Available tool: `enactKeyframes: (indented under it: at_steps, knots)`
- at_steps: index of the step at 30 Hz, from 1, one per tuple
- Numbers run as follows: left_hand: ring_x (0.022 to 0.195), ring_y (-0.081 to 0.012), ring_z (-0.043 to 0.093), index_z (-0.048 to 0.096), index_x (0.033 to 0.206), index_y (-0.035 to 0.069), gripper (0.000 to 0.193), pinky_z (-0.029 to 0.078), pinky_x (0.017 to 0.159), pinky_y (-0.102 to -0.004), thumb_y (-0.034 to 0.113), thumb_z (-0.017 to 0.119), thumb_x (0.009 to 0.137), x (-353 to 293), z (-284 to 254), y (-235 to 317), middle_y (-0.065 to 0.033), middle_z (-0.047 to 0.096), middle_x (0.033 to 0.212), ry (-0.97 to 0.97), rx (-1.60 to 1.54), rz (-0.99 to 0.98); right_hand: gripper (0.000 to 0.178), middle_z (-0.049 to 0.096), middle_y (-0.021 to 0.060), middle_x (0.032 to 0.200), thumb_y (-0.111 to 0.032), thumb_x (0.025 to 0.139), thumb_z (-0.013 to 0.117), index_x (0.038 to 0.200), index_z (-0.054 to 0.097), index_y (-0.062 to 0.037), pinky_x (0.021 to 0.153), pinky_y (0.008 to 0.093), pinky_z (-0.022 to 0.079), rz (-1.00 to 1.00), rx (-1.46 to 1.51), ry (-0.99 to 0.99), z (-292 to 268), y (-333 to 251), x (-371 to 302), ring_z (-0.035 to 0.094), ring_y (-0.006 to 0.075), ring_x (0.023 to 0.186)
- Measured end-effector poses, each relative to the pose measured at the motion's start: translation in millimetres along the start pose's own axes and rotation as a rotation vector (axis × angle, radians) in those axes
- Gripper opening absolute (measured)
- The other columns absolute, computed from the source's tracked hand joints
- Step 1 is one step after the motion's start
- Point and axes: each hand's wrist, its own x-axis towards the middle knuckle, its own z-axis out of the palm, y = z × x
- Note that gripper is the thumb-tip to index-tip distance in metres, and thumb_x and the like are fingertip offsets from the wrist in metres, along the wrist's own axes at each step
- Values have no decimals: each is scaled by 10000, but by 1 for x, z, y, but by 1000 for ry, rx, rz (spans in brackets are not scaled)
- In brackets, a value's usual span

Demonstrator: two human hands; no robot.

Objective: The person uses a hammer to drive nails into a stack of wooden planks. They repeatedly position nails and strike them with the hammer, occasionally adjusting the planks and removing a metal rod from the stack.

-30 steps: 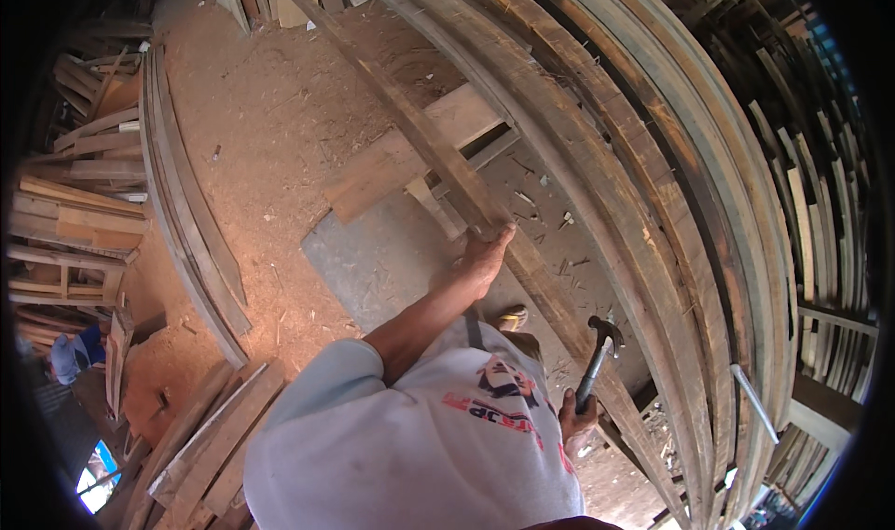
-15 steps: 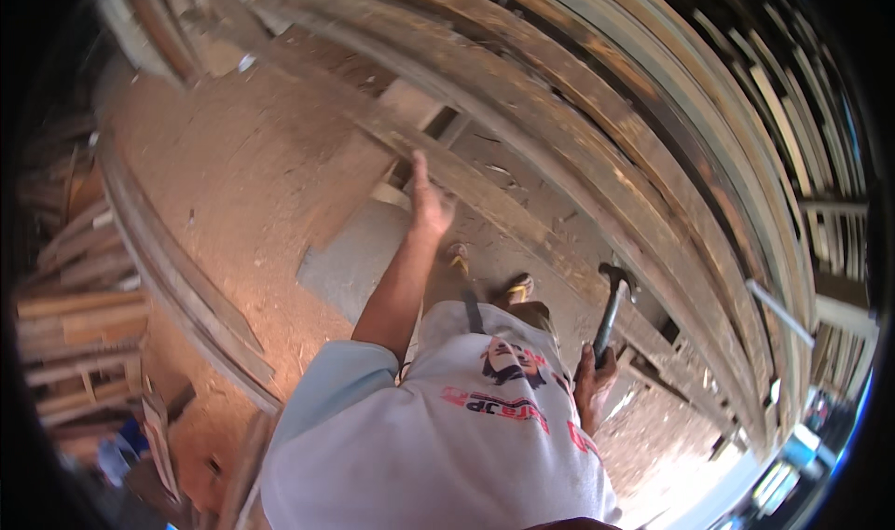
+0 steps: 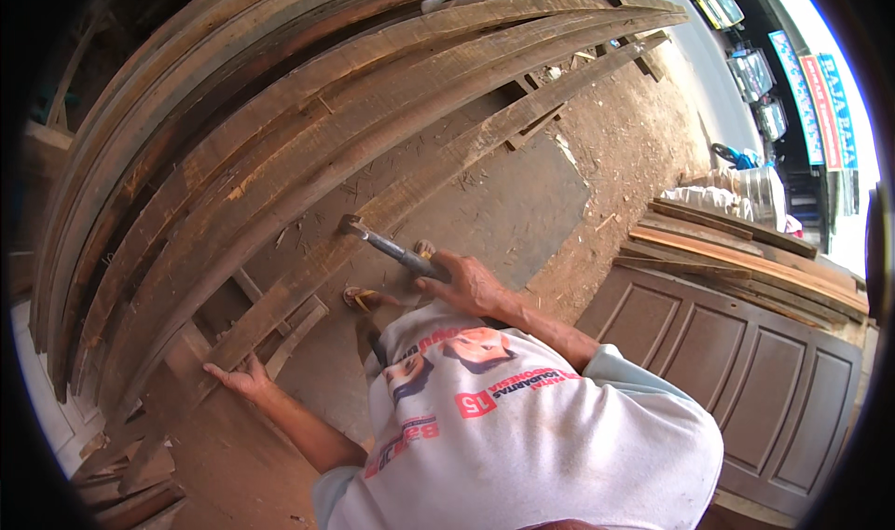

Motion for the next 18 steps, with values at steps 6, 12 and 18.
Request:
enactKeyframes:
  at_steps: [6, 12, 18]
  knots:
    - [1488, -416, 360, 297, 1607, 29, 835, 312, 1205, -638, 545, 601, 1025, 11, 0, 20, -230, 364, 1619, 111, 334, 105, 437, 691, 287, 917, -400, 967, 714, 1062, 649, 21, 757, 512, 519, -77, 156, 87, -28, 37, -14, 679, 474, 851]
    - [1523, -422, 307, 272, 1622, 35, 894, 309, 1219, -609, 617, 568, 1012, 1, -18, 3, -256, 294, 1650, 132, 321, 48, 499, 709, 283, 971, -435, 969, 704, 1153, 646, 25, 794, 495, 536, 48, 195, 178, -70, 78, -26, 702, 442, 889]
    - [1372, -455, 509, 386, 1538, -35, 779, 413, 1177, -516, 516, 604, 1033, -67, -6, -27, -301, 508, 1475, 369, 1181, 398, 417, 661, 131, 831, -398, 966, 719, 1098, 617, -16, 694, 406, 511, 153, 534, 331, -117, 97, -40, 659, 240, 767]
